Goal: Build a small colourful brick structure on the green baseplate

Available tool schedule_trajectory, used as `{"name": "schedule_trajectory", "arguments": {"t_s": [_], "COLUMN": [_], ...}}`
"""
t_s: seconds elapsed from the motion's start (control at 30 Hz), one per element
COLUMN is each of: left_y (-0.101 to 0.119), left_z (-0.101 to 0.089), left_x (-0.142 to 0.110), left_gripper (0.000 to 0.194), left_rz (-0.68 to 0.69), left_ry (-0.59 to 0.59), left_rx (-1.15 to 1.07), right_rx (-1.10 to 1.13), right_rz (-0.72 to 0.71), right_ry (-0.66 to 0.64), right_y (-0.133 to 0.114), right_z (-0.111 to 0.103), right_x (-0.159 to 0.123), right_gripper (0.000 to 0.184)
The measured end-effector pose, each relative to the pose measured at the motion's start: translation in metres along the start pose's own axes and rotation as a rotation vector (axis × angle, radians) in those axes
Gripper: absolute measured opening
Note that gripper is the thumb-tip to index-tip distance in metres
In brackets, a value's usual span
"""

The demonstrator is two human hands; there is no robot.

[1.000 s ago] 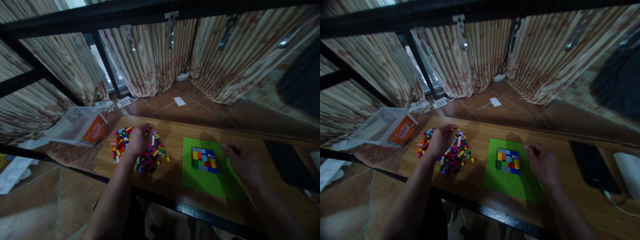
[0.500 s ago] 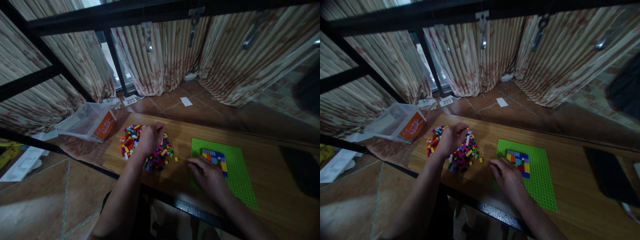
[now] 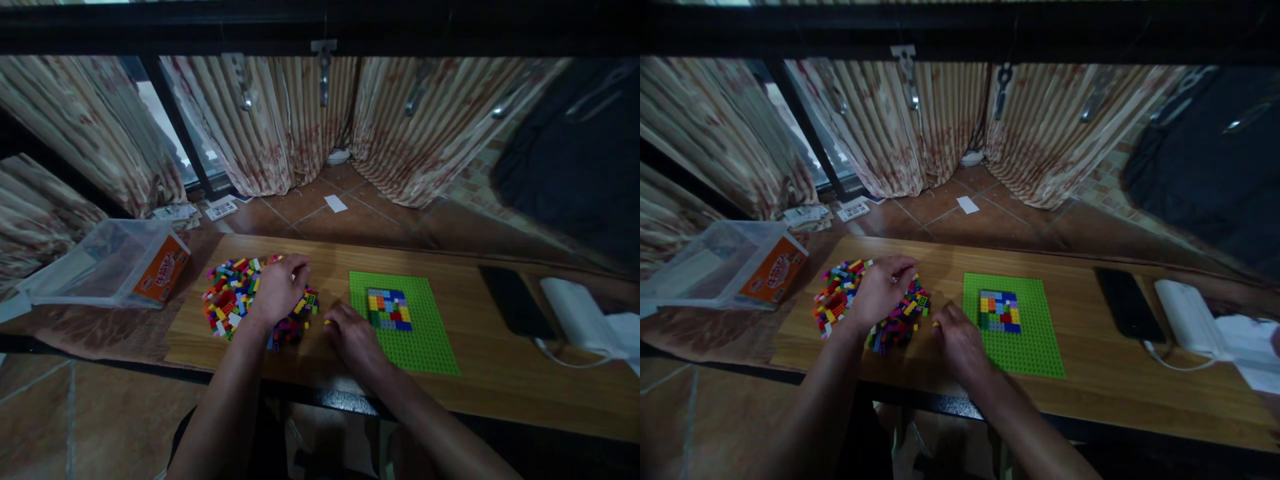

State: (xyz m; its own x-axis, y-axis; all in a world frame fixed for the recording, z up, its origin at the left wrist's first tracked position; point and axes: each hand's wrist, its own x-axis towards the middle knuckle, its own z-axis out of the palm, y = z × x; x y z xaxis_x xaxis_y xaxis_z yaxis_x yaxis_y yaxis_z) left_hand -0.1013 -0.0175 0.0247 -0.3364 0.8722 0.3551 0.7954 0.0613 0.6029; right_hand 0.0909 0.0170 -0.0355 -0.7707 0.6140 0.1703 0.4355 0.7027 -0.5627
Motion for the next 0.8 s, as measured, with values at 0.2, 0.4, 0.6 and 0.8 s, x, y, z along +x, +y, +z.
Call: {"name": "schedule_trajectory", "arguments": {"t_s": [0.2, 0.4, 0.6, 0.8], "left_y": [0.016, 0.039, 0.079, 0.126], "left_z": [0.02, 0.054, 0.057, 0.043], "left_x": [-0.01, -0.023, -0.037, -0.071], "left_gripper": [0.02, 0.02, 0.017, 0.057], "left_rz": [0.057, 0.073, -0.089, -0.181], "left_ry": [-0.143, -0.33, -0.511, -1.161], "left_rx": [0.039, -0.115, -0.725, -1.552], "right_rx": [0.32, 0.329, 0.181, 0.213], "right_rz": [0.201, 0.465, 0.373, 0.305], "right_ry": [0.097, 0.326, 0.309, 0.29], "right_y": [0.047, 0.106, 0.112, 0.091], "right_z": [-0.058, -0.098, -0.106, -0.09], "right_x": [-0.028, -0.023, -0.019, -0.026], "right_gripper": [0.011, 0.027, 0.026, 0.024]}}
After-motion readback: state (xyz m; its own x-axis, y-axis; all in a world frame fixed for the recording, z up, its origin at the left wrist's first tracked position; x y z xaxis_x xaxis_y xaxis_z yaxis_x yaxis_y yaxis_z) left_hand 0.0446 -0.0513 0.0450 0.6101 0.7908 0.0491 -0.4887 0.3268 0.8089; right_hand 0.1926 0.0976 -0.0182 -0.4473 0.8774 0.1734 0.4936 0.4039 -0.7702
